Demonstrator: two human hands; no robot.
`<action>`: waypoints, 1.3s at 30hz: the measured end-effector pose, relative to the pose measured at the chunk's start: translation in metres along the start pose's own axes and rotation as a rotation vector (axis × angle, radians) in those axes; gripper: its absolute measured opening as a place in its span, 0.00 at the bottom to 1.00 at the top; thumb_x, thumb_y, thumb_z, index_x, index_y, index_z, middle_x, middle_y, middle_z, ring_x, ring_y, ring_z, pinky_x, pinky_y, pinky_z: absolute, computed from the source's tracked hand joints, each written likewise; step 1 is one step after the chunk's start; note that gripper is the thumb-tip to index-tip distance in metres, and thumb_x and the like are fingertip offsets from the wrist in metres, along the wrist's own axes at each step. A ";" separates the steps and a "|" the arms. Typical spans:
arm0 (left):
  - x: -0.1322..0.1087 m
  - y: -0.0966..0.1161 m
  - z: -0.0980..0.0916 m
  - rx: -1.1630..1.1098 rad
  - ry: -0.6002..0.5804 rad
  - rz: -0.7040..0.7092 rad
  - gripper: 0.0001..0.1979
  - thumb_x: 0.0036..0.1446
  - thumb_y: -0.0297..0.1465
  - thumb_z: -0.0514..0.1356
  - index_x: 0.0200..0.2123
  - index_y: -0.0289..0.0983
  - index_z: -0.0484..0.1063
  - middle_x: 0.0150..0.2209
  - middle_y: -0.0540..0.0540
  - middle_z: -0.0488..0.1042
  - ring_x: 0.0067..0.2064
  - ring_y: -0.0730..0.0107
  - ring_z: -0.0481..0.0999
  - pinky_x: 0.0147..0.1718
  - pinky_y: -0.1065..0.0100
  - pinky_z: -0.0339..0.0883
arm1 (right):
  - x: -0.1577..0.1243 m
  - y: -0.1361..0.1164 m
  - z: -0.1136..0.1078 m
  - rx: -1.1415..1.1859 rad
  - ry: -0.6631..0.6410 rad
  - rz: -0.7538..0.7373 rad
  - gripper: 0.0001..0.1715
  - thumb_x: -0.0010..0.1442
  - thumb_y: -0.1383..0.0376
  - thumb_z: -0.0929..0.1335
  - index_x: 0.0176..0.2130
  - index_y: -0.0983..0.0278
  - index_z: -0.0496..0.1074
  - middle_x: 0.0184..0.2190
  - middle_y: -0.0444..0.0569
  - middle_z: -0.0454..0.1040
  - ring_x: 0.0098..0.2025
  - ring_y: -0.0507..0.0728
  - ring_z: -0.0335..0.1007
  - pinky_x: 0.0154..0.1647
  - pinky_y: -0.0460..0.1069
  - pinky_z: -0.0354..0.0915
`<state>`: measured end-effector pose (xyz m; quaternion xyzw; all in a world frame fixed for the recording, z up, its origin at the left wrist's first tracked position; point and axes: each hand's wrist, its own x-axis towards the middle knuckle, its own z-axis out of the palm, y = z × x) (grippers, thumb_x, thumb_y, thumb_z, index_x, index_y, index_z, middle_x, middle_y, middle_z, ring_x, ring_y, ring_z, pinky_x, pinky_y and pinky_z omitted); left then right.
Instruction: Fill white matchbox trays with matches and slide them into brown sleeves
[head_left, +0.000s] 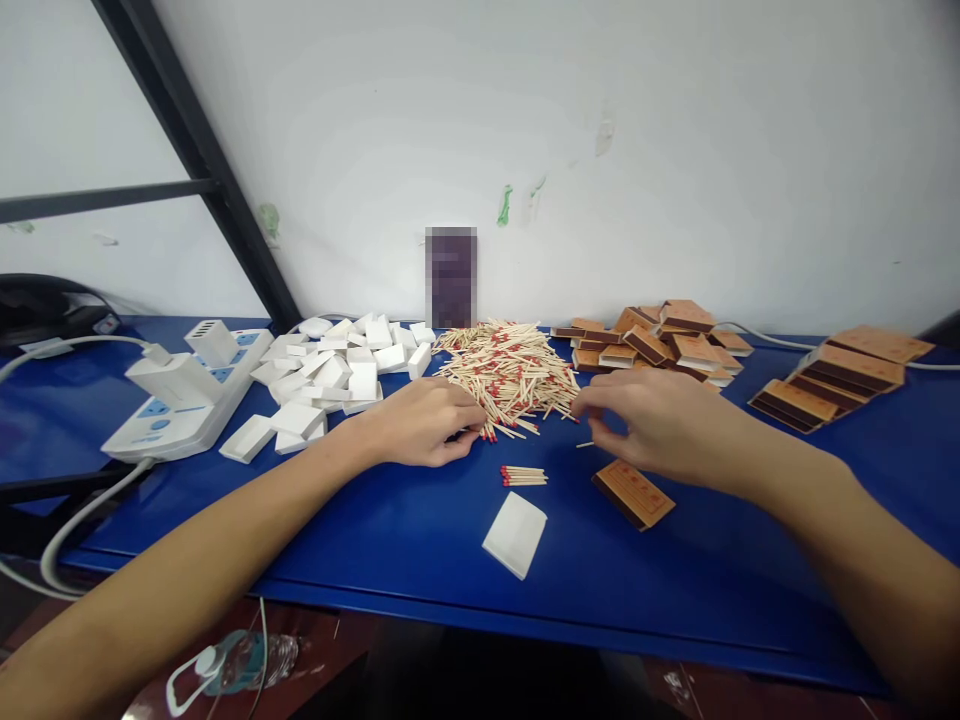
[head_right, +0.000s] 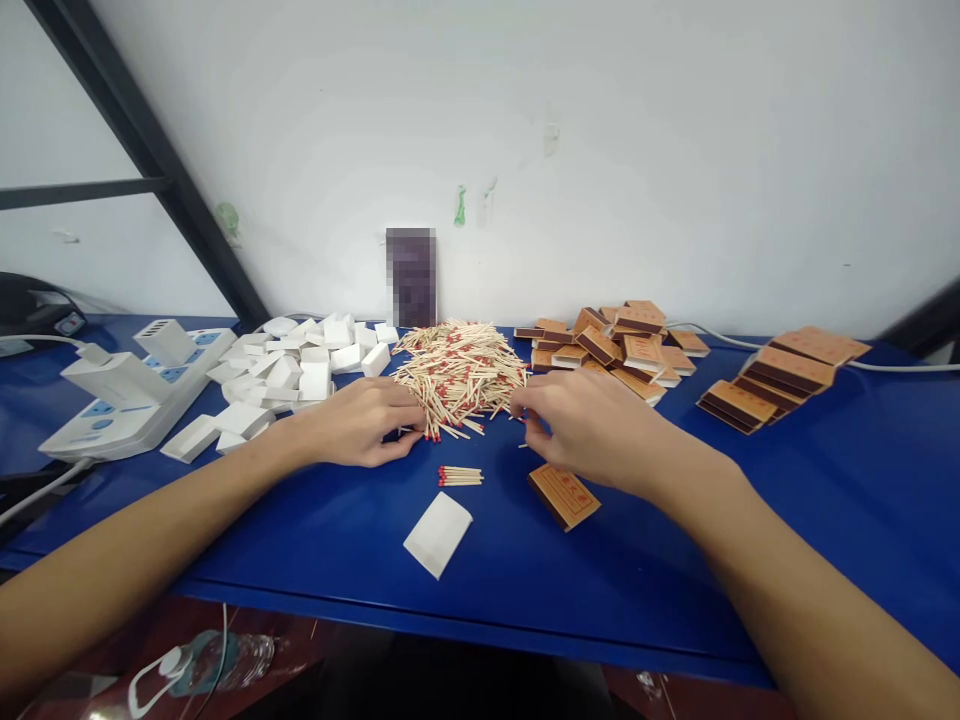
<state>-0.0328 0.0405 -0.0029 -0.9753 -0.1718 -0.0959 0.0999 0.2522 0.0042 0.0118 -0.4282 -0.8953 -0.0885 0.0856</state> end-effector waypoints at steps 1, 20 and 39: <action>0.001 0.001 0.000 -0.006 0.009 -0.004 0.09 0.62 0.28 0.52 0.33 0.36 0.72 0.30 0.47 0.73 0.32 0.67 0.71 0.34 0.65 0.64 | -0.002 0.003 -0.001 0.010 -0.034 0.020 0.09 0.56 0.68 0.64 0.34 0.60 0.74 0.32 0.47 0.78 0.30 0.56 0.70 0.27 0.50 0.55; 0.006 0.016 0.005 -0.386 0.285 -0.098 0.17 0.65 0.23 0.48 0.50 0.36 0.72 0.37 0.44 0.72 0.39 0.68 0.71 0.39 0.65 0.68 | 0.007 0.000 0.008 0.301 -0.014 0.013 0.10 0.57 0.71 0.65 0.38 0.61 0.73 0.25 0.42 0.73 0.26 0.52 0.66 0.29 0.47 0.58; 0.006 0.014 0.009 -0.095 0.157 -0.056 0.11 0.64 0.27 0.54 0.43 0.37 0.76 0.42 0.42 0.72 0.43 0.63 0.71 0.43 0.62 0.66 | 0.011 -0.016 0.020 0.291 0.006 -0.147 0.09 0.62 0.70 0.66 0.37 0.62 0.77 0.34 0.47 0.75 0.32 0.53 0.70 0.32 0.47 0.61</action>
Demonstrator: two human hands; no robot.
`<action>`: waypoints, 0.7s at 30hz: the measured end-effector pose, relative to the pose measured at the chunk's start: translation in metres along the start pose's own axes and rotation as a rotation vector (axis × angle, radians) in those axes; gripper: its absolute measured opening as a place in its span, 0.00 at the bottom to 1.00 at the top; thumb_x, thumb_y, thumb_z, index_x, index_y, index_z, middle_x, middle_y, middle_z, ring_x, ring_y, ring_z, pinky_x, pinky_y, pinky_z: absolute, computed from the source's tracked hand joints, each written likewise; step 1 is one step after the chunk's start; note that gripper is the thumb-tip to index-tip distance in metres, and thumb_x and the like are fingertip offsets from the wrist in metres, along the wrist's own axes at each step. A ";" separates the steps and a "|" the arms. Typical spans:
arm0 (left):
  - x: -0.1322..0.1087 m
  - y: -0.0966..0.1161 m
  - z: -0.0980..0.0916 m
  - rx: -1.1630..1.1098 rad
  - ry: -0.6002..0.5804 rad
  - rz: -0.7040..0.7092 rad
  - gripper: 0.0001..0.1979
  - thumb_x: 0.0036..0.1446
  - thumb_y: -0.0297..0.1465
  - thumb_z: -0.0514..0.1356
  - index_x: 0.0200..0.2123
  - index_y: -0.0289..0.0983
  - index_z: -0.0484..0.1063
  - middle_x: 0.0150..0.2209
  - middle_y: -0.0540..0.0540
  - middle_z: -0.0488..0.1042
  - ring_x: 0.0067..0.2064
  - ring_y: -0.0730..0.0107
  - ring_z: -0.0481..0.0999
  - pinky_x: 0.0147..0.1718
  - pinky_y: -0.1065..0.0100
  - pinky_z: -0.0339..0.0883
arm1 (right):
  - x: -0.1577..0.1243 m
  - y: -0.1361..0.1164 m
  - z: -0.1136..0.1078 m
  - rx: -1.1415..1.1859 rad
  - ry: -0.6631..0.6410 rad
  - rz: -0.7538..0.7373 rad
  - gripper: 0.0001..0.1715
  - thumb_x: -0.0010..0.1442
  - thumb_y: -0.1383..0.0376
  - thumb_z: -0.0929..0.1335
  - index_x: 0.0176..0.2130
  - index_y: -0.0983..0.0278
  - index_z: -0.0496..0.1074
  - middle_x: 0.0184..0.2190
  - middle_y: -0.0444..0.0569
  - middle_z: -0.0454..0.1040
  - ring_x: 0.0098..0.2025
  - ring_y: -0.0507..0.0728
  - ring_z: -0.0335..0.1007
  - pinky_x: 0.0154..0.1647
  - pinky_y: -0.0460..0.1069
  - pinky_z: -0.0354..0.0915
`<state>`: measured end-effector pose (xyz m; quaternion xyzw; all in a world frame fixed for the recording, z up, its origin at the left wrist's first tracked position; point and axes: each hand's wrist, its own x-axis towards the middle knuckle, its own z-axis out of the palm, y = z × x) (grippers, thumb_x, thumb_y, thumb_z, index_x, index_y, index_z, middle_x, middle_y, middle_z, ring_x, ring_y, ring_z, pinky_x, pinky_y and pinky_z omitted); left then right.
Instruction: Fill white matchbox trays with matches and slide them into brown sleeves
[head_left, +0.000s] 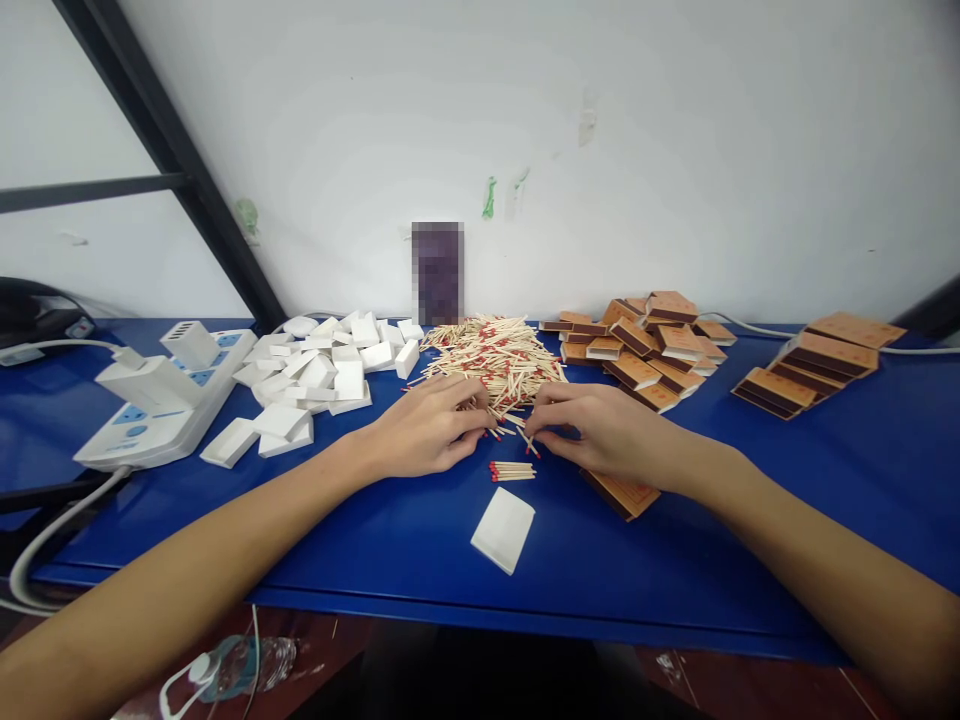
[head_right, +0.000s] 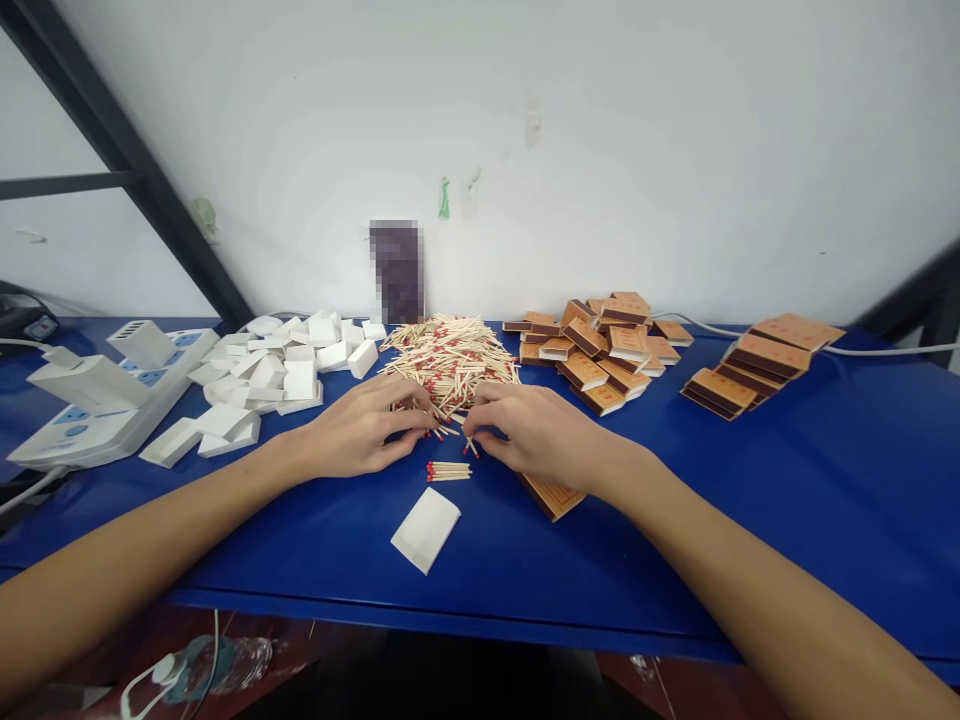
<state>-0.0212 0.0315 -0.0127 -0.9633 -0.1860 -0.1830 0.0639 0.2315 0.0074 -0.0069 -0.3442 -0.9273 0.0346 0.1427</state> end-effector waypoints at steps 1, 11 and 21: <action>0.000 0.000 0.000 0.013 -0.004 -0.005 0.12 0.64 0.27 0.54 0.44 0.37 0.76 0.43 0.42 0.72 0.44 0.63 0.71 0.44 0.62 0.65 | -0.001 0.000 0.000 0.001 -0.016 0.000 0.10 0.62 0.71 0.66 0.37 0.61 0.77 0.36 0.48 0.74 0.33 0.53 0.69 0.33 0.47 0.61; 0.000 0.000 -0.002 0.059 -0.067 -0.071 0.12 0.66 0.35 0.54 0.45 0.39 0.76 0.46 0.42 0.68 0.48 0.58 0.67 0.46 0.58 0.61 | -0.003 -0.005 -0.003 0.068 -0.131 0.070 0.09 0.64 0.68 0.66 0.41 0.59 0.76 0.40 0.48 0.69 0.37 0.54 0.68 0.37 0.49 0.62; 0.002 -0.004 0.004 0.038 -0.035 -0.090 0.10 0.67 0.31 0.54 0.42 0.39 0.76 0.45 0.43 0.69 0.47 0.60 0.67 0.46 0.59 0.60 | 0.003 -0.005 0.007 0.079 -0.078 0.093 0.12 0.68 0.59 0.63 0.36 0.62 0.72 0.36 0.48 0.71 0.37 0.55 0.67 0.36 0.49 0.59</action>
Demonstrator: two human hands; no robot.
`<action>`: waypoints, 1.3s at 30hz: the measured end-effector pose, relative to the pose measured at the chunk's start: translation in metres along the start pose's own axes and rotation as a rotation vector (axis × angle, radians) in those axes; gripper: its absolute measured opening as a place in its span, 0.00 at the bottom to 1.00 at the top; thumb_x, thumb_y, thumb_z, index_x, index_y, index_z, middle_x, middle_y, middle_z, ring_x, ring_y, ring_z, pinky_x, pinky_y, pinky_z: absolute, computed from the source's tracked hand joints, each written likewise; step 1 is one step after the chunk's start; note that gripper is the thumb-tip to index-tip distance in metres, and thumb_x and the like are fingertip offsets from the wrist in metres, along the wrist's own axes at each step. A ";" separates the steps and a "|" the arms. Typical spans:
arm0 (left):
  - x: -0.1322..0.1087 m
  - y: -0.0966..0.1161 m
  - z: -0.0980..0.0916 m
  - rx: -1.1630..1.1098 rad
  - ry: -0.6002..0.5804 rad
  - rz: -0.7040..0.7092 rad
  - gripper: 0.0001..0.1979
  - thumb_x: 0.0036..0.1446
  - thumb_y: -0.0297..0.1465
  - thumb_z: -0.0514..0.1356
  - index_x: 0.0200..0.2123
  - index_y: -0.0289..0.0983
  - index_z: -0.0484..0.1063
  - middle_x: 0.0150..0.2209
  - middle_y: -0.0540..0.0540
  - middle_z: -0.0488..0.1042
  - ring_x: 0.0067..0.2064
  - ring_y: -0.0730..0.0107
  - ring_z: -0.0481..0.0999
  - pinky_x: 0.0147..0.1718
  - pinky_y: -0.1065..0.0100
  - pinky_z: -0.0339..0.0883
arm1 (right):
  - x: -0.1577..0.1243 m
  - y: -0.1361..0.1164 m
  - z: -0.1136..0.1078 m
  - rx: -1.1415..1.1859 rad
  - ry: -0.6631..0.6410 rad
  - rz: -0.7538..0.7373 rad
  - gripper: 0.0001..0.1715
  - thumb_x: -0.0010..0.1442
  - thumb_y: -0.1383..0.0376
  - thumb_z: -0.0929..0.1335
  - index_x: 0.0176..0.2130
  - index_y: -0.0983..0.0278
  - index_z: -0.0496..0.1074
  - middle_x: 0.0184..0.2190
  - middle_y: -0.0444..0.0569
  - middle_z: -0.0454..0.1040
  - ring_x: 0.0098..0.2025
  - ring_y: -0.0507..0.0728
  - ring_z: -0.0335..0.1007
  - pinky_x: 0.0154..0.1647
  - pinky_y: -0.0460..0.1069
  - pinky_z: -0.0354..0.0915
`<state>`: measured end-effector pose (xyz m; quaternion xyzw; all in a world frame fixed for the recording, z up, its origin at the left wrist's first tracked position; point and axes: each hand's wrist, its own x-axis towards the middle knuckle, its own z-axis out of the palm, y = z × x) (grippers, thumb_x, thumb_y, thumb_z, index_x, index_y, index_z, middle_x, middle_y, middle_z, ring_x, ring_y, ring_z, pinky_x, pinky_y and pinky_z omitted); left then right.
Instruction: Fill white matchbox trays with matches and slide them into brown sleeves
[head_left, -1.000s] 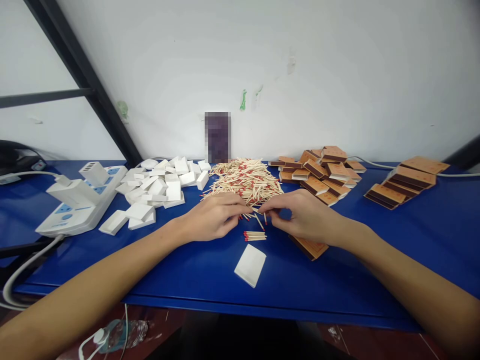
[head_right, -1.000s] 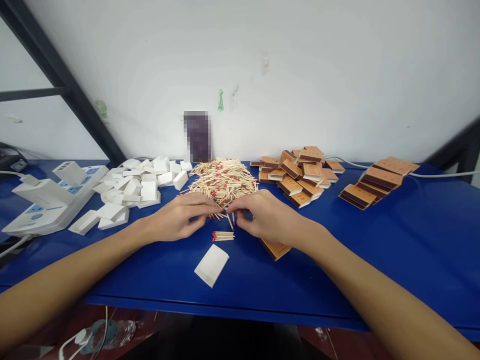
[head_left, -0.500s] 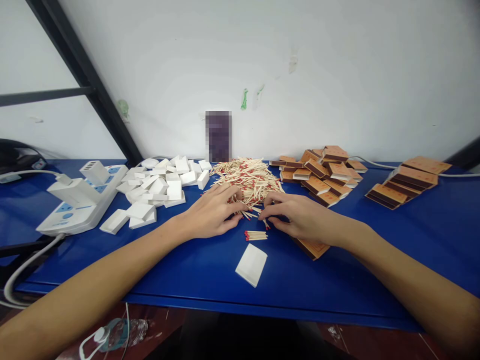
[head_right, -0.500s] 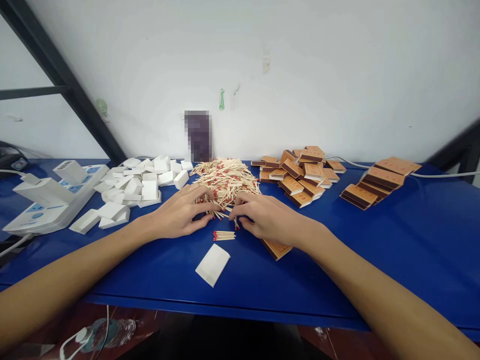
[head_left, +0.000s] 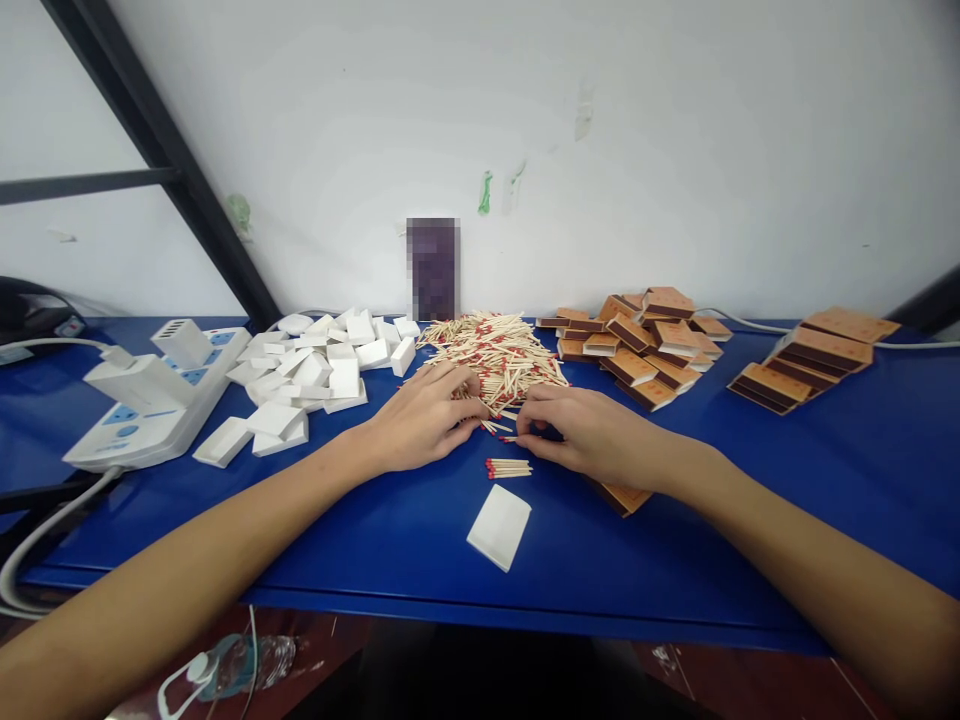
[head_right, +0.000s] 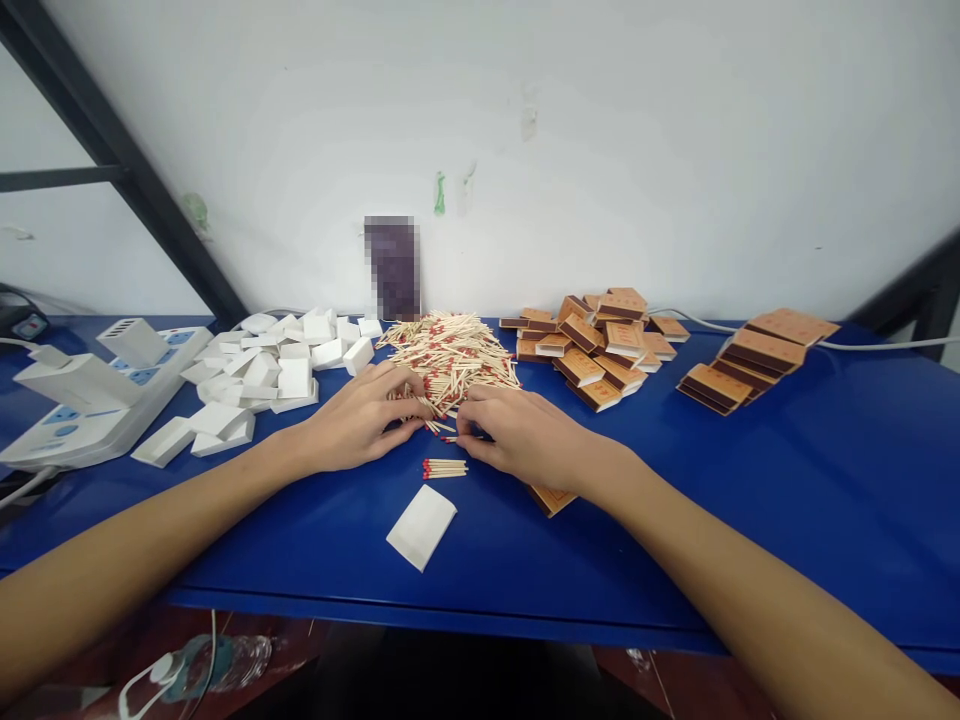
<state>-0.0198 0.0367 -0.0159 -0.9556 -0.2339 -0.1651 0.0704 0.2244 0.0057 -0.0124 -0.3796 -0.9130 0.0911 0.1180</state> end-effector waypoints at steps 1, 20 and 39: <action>0.000 0.000 0.001 -0.005 0.006 -0.002 0.10 0.67 0.31 0.54 0.42 0.38 0.76 0.44 0.43 0.69 0.47 0.60 0.67 0.46 0.59 0.61 | 0.001 -0.002 0.001 0.007 0.001 0.000 0.13 0.68 0.59 0.63 0.35 0.62 0.71 0.35 0.48 0.71 0.37 0.55 0.67 0.36 0.49 0.59; 0.004 0.010 -0.003 -0.252 0.187 -0.092 0.06 0.68 0.30 0.51 0.39 0.36 0.67 0.38 0.46 0.71 0.41 0.65 0.65 0.45 0.62 0.61 | 0.006 -0.019 0.001 0.052 0.406 0.050 0.06 0.62 0.63 0.67 0.36 0.63 0.73 0.26 0.43 0.72 0.27 0.51 0.65 0.30 0.46 0.56; 0.000 0.014 -0.006 -0.328 0.320 0.114 0.14 0.61 0.22 0.51 0.40 0.36 0.76 0.34 0.46 0.78 0.37 0.68 0.75 0.41 0.61 0.70 | -0.005 -0.003 -0.007 -0.052 0.050 -0.041 0.09 0.62 0.65 0.65 0.38 0.61 0.76 0.32 0.46 0.73 0.32 0.53 0.67 0.32 0.48 0.57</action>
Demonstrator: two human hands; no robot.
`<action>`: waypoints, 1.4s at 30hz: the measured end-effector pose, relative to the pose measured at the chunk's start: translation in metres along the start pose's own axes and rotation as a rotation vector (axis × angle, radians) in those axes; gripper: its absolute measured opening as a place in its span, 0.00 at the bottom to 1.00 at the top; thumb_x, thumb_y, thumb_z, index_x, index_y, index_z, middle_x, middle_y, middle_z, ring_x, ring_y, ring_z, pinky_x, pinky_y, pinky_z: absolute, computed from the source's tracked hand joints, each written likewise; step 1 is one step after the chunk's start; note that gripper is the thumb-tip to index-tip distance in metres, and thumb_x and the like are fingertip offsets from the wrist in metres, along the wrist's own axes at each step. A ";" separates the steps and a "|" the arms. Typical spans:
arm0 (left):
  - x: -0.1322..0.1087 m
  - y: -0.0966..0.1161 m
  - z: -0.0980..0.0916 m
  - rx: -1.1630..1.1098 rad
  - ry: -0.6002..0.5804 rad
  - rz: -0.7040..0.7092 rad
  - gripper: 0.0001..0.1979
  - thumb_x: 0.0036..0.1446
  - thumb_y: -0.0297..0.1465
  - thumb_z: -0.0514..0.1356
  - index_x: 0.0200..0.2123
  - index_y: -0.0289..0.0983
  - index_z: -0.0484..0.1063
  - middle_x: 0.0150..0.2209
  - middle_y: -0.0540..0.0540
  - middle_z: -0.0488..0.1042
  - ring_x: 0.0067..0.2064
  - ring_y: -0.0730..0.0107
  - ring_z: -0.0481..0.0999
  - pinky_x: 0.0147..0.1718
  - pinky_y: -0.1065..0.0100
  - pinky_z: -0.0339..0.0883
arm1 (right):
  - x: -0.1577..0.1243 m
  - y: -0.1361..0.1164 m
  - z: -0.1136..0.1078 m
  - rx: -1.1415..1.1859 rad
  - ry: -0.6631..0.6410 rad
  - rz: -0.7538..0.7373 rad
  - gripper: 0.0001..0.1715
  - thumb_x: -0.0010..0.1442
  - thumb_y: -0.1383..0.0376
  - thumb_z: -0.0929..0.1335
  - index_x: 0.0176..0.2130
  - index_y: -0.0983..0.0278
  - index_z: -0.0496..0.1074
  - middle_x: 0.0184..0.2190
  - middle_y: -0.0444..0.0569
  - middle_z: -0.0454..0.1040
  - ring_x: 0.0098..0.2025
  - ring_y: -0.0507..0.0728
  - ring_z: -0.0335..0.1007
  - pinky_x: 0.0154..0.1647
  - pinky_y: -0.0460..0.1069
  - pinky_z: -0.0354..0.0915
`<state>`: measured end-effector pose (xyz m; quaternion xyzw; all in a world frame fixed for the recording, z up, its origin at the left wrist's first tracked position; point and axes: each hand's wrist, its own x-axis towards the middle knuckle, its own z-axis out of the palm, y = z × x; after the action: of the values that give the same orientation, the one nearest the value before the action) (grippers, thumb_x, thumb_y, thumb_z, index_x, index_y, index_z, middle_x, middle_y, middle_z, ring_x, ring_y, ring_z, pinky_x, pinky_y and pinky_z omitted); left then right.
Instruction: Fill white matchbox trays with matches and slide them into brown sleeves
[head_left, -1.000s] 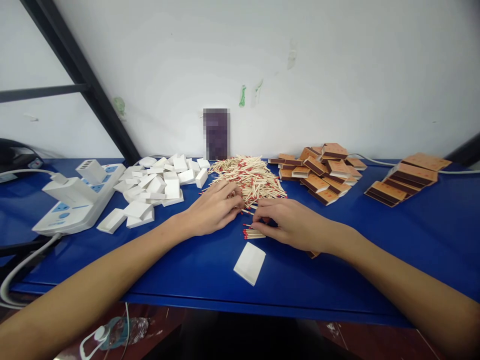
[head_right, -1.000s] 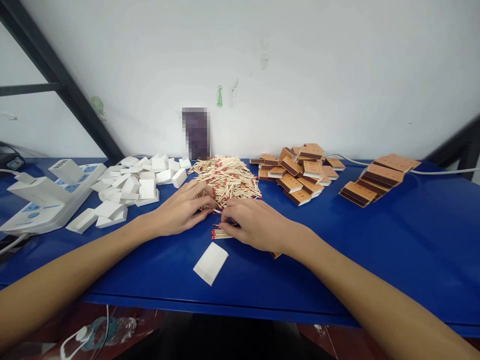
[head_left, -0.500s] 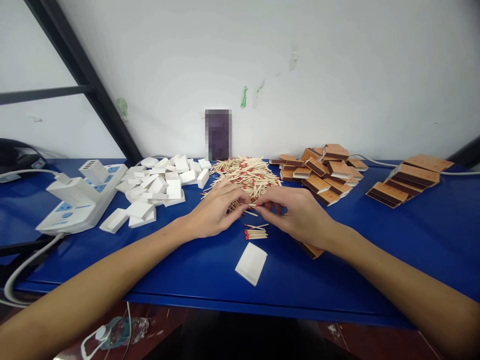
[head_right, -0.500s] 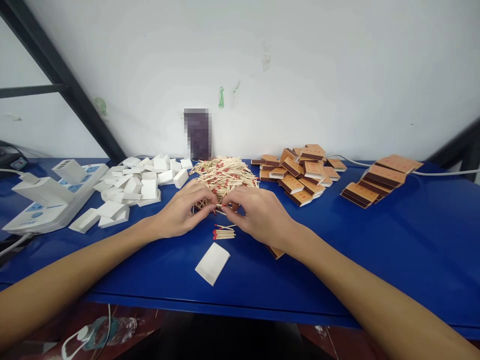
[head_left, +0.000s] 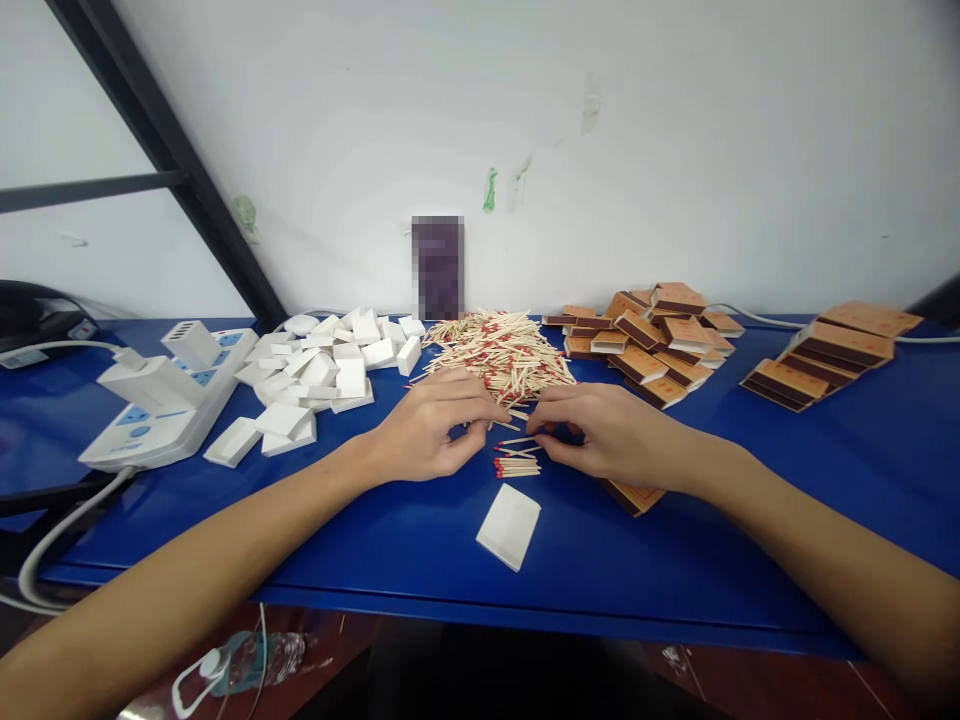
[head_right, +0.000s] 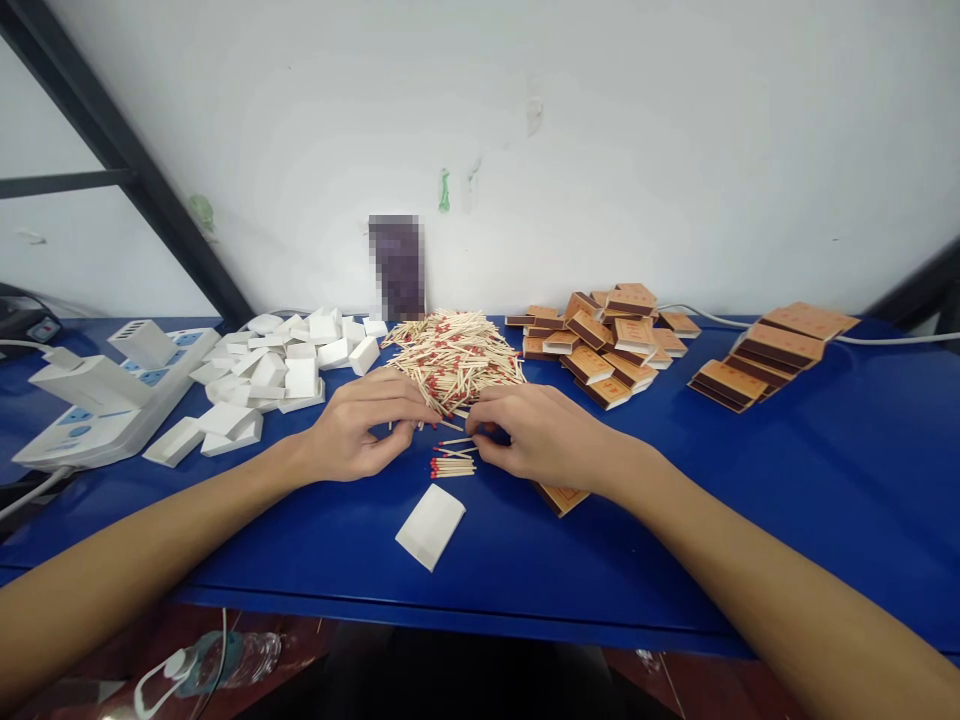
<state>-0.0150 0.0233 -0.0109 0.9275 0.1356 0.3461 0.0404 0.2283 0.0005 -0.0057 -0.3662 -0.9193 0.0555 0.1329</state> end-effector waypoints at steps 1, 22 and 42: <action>0.000 0.000 0.001 -0.003 0.009 0.005 0.14 0.61 0.22 0.51 0.41 0.36 0.76 0.35 0.45 0.78 0.38 0.67 0.76 0.41 0.60 0.71 | 0.000 -0.001 0.000 0.007 0.003 -0.001 0.09 0.62 0.66 0.65 0.39 0.61 0.76 0.33 0.47 0.73 0.33 0.53 0.67 0.32 0.48 0.57; -0.004 -0.003 0.007 0.172 -0.223 -0.047 0.11 0.68 0.29 0.54 0.46 0.37 0.75 0.37 0.45 0.75 0.39 0.65 0.73 0.40 0.63 0.65 | 0.002 -0.006 0.008 0.151 -0.033 -0.030 0.08 0.63 0.67 0.65 0.36 0.61 0.76 0.32 0.46 0.74 0.32 0.52 0.68 0.32 0.47 0.59; 0.000 0.007 0.007 0.113 -0.302 -0.191 0.15 0.60 0.41 0.60 0.40 0.37 0.79 0.35 0.46 0.76 0.40 0.62 0.68 0.41 0.61 0.61 | -0.003 -0.011 -0.010 0.020 -0.098 0.016 0.09 0.58 0.71 0.65 0.37 0.62 0.73 0.32 0.45 0.74 0.32 0.54 0.67 0.32 0.48 0.55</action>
<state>-0.0088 0.0170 -0.0148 0.9525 0.2348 0.1895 0.0408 0.2258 -0.0099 0.0058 -0.3689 -0.9212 0.0834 0.0911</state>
